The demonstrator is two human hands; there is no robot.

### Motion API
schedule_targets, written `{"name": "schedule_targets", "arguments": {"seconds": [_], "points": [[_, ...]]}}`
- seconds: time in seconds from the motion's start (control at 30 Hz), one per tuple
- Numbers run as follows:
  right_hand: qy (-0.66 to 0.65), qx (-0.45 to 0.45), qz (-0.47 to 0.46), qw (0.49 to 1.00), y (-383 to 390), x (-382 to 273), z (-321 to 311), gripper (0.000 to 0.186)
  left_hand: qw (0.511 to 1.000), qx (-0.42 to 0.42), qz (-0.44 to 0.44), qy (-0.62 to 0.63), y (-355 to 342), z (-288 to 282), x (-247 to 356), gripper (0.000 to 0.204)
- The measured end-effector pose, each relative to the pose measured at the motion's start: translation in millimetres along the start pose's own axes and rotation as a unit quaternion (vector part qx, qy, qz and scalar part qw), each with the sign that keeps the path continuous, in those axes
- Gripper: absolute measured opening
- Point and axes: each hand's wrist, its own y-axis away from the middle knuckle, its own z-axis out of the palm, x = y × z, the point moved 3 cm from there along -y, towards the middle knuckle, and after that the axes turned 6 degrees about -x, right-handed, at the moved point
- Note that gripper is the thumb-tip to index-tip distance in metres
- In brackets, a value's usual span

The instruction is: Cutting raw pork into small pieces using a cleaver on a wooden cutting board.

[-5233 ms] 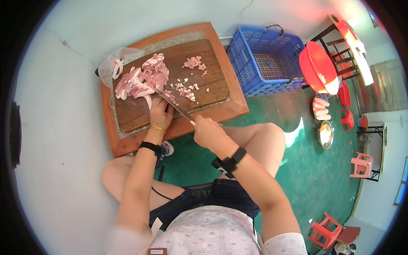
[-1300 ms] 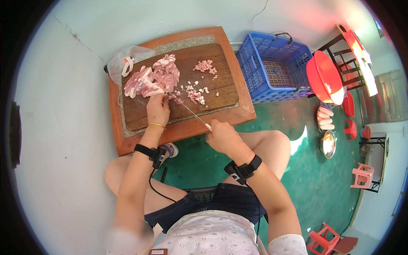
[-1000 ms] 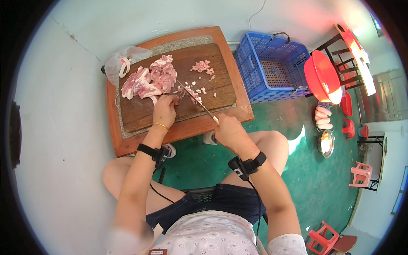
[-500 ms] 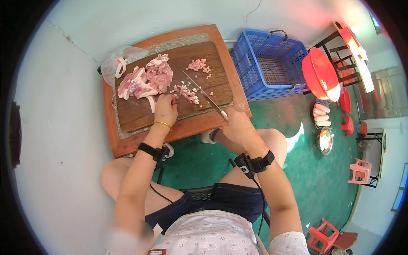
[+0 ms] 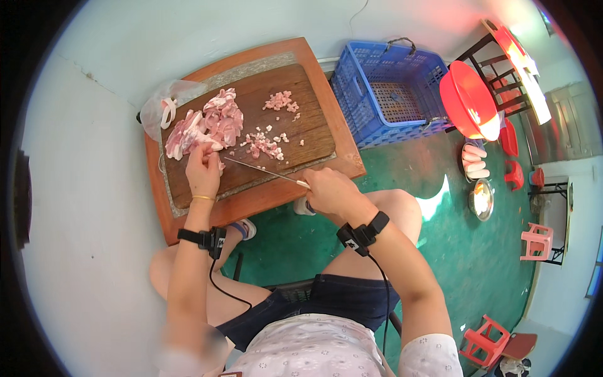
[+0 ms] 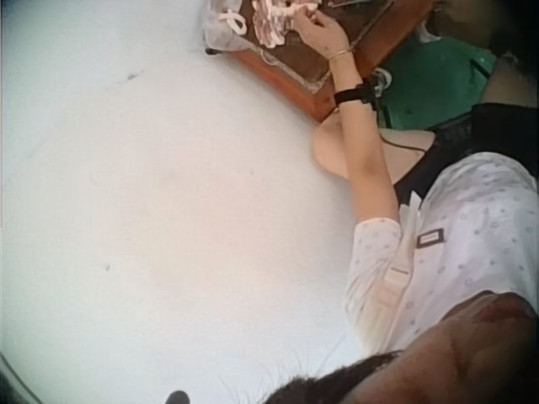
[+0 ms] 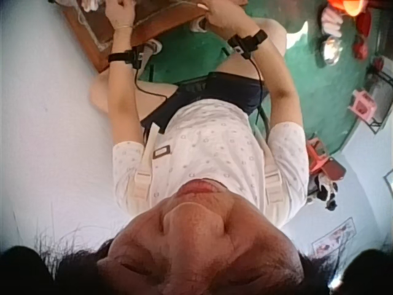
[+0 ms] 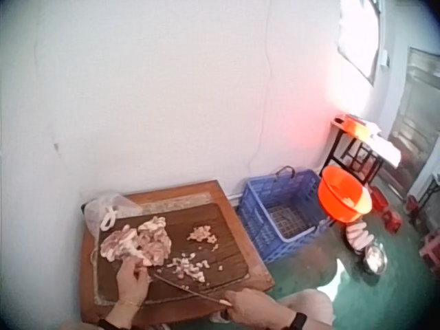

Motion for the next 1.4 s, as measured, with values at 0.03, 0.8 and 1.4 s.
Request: {"name": "schedule_targets", "arguments": {"seconds": [0.03, 0.8, 1.4], "points": [[0.022, 0.004, -0.008, 1.000, -5, 3, 0, 0.017, 0.999, -0.006, -0.006, 0.049, 4, 1, -2, 0.022], [-0.006, -0.012, 0.012, 1.000, -48, 20, -52, 0.013, 0.994, 0.001, 0.000, 0.105, 12, -27, 8, 0.024], [0.155, 0.241, 0.028, 0.957, -45, 6, -58, 0.026, 0.975, -0.008, 0.214, -0.058, -14, -5, 96, 0.019]]}}
